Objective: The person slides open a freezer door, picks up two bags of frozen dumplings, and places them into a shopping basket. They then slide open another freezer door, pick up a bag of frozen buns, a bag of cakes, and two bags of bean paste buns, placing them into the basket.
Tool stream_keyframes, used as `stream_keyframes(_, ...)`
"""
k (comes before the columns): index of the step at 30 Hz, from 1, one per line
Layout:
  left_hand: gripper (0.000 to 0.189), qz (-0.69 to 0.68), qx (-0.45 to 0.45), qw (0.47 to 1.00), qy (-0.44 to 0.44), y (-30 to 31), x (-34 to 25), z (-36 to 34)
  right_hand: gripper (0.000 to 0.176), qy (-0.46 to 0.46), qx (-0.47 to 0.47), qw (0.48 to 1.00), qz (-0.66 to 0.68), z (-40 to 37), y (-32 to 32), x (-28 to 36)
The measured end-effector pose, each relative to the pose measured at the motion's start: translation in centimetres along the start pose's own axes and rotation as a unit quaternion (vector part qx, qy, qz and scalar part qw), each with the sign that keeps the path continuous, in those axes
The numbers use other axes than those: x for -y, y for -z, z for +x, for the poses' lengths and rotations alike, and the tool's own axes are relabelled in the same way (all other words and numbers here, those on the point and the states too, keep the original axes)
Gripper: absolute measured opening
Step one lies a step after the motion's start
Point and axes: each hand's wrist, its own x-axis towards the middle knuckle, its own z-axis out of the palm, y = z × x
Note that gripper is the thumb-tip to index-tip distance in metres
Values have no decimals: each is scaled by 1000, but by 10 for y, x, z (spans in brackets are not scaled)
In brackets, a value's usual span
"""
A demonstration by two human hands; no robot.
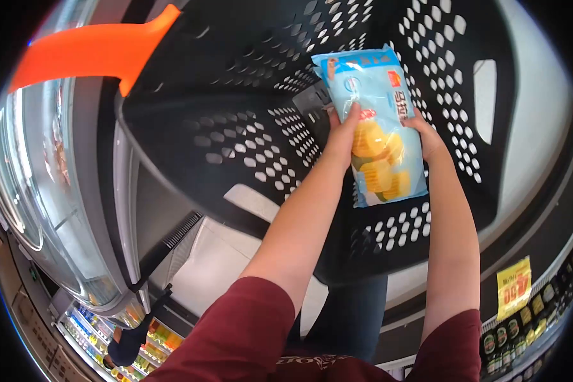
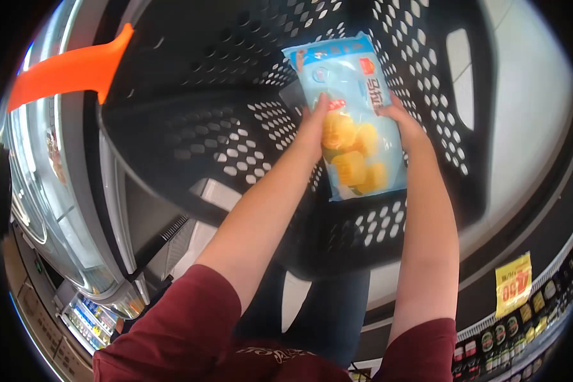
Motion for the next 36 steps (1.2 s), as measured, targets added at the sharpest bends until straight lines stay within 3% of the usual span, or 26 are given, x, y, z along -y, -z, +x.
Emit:
stream_keyframes(6, 63, -97, 12, 993, 60, -1, 73, 33, 69, 59, -36, 991, -114, 60, 52, -35)
stream_keyframes(8, 64, -69, -24, 997, 31, 8, 101, 43, 67, 59, -86, 980, -170, 63, 49, -43)
stream_keyframes(10, 64, -76, -31, 996, 44, 9, 105, 46, 67, 80, -133, 964, -218, 68, 48, -48)
stream_keyframes(12, 67, 1, -53, 995, 88, 11, 102, 52, 69, 122, -172, 943, -258, 69, 41, -52)
stream_keyframes(13, 69, 51, -53, 993, 95, 10, 98, 56, 73, 102, -234, 900, -354, 66, 39, -51)
stream_keyframes(14, 70, 100, -54, 988, 100, 8, 92, 56, 76, 78, -310, 823, -470, 60, 35, -50)
stream_keyframes(15, 67, 208, -113, 964, 123, -2, 81, 49, 77, 56, -324, 794, -511, 48, 27, -47)
stream_keyframes(17, 61, 256, -35, 960, 105, -7, 62, 27, 77, 36, -347, 743, -571, 20, 12, -49)
stream_keyframes(19, 52, 273, -4, 961, 53, -21, 32, -14, 71, 4, -340, 751, -567, -16, -10, -43)
stream_keyframes(21, 29, 257, 77, 962, -43, -15, 25, -44, 70, 47, -320, 752, -574, -52, -26, -44)
stream_keyframes(23, 22, 233, 172, 954, 76, -30, -46, -114, 66, 78, -305, 758, -572, -94, -50, -50)
stream_keyframes(24, 26, 388, 128, 905, 116, -22, -48, -128, 66, 70, -303, 768, -559, -117, -71, -49)
stream_keyframes(27, 33, 430, 236, 871, -23, -29, -171, -262, 58, 131, -173, 849, -482, -218, -162, -15)
stream_keyframes(28, 32, 410, 278, 861, -111, -15, -196, -291, 59, 173, -133, 838, -501, -220, -167, -37)
stream_keyframes(29, 31, 466, 276, 823, -173, -14, -242, -332, 57, 126, -79, 885, -441, -240, -193, -34)
stream_keyframes(32, 32, 569, 194, 748, -283, 33, -323, -407, 46, 132, 58, 942, -304, -299, -286, 9)
stream_keyframes(36, 33, 619, -15, 636, -461, 109, -391, -437, 37, 198, 116, 945, -234, -300, -366, 64)
